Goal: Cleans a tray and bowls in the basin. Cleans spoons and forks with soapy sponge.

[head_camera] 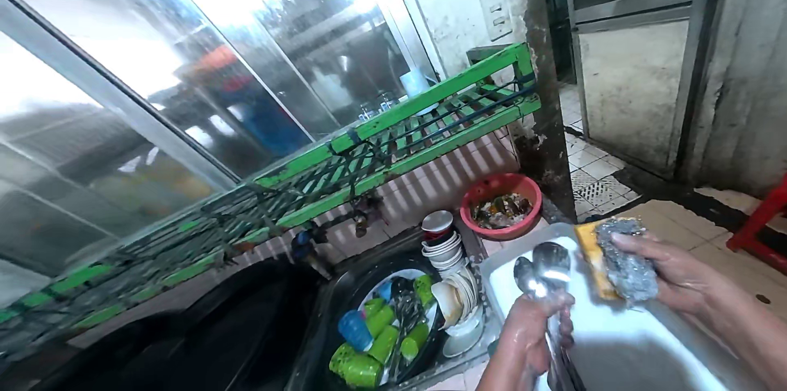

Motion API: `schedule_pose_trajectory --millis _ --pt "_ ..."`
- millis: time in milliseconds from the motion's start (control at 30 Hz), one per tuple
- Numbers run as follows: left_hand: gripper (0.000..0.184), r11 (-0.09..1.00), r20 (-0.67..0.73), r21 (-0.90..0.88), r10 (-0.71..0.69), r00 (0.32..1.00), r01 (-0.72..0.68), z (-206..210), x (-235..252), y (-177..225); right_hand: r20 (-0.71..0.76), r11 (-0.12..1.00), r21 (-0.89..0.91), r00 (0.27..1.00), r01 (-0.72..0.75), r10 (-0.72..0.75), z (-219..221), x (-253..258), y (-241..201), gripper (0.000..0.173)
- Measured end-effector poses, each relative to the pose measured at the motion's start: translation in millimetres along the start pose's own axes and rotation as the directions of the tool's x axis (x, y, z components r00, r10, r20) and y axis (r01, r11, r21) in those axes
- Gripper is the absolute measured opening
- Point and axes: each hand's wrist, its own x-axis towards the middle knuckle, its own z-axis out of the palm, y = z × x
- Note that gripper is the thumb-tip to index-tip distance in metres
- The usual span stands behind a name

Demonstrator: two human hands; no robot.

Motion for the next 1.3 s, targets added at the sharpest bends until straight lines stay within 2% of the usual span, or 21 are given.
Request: schedule_pose_trajectory --millis 67,200,233,300,367,433,500,567,667,733,800,833,900,933,1000,1100,1167,1233,1267,1300 --pt "0.015 0.998 -0.078 0.048 0.046 0.996 -0.042 -3 5 0 0.009 0.999 -0.023 0.999 -0.039 0.04 0 -5 -3 0.041" --pt "0.023 0.937 -0.074 0.334 0.138 0.988 -0.106 3 4 -8 -0.068 0.986 -0.127 0.993 -0.103 0.095 31 -12 1 0.03" --pt "0.024 0.935 -0.076 0.332 0.162 0.984 -0.128 4 4 -11 -0.12 0.99 -0.107 0.99 -0.093 0.08 34 -9 2 0.027" --pt "0.024 0.965 -0.063 0.195 0.189 0.98 -0.174 6 1 -12 -0.165 0.998 -0.041 0.985 -0.045 0.038 31 -4 -1 0.023" --pt "0.018 0.99 -0.003 0.074 0.122 0.993 -0.121 6 -4 -8 -0.047 1.0 -0.002 0.999 -0.016 0.016 21 -6 -4 0.02" --pt "0.021 0.995 0.132 0.101 0.006 0.991 -0.019 2 -8 -5 0.126 0.999 -0.003 0.991 -0.039 0.039 12 -8 -5 0.033" --pt "0.027 0.992 0.197 0.12 -0.053 0.979 0.03 1 -9 -4 0.153 0.998 -0.038 0.987 -0.047 0.052 7 -7 -6 0.038" --pt "0.027 0.997 0.091 0.076 -0.042 0.995 0.035 3 -8 -2 0.049 0.997 -0.074 0.999 -0.009 0.013 6 -7 -8 0.026" --pt "0.017 0.996 -0.118 0.063 0.068 0.991 -0.061 7 -1 1 -0.04 0.986 -0.165 0.999 0.002 -0.009 12 -13 -6 0.025" --pt "0.015 0.967 -0.195 0.226 0.164 0.967 -0.118 10 2 -2 -0.071 0.906 -0.421 0.997 -0.029 -0.001 29 -19 4 0.038" --pt "0.016 0.908 -0.29 0.416 0.182 0.94 -0.048 19 3 -7 -0.098 0.671 -0.737 0.995 -0.074 0.002 42 -15 16 0.05" --pt "0.02 0.889 -0.327 0.457 0.172 0.929 -0.004 23 3 -9 -0.114 0.537 -0.84 0.993 -0.076 -0.037 43 -8 21 0.051" --pt "0.025 0.874 -0.363 0.485 0.158 0.918 0.041 25 3 -14 -0.128 0.321 -0.944 0.983 -0.079 -0.135 40 3 23 0.054" --pt "0.026 0.869 -0.374 0.493 0.157 0.914 0.052 25 4 -15 -0.125 0.274 -0.959 0.974 -0.07 -0.19 39 7 25 0.054" --pt "0.026 0.856 -0.391 0.515 0.177 0.903 0.055 26 6 -12 -0.107 0.262 -0.965 0.958 -0.035 -0.265 39 7 36 0.055" --pt "0.022 0.821 -0.385 0.57 0.237 0.892 0.028 24 2 -3 -0.075 0.338 -0.941 0.986 -0.02 -0.151 48 -1 48 0.061" --pt "0.024 0.805 -0.382 0.591 0.231 0.895 0.045 21 0 -5 -0.05 0.253 -0.967 0.994 -0.023 -0.1 43 4 43 0.058" --pt "0.025 0.827 -0.381 0.56 0.199 0.903 0.054 17 2 -13 -0.08 0.16 -0.986 0.977 -0.048 -0.199 33 13 31 0.054" --pt "0.023 0.858 -0.369 0.512 0.179 0.912 0.038 15 4 -16 -0.112 0.171 -0.983 0.954 -0.066 -0.279 28 19 23 0.053" --pt "0.02 0.89 -0.358 0.455 0.165 0.919 0.018 14 4 -18 -0.16 0.237 -0.968 0.928 -0.081 -0.338 24 24 16 0.053"
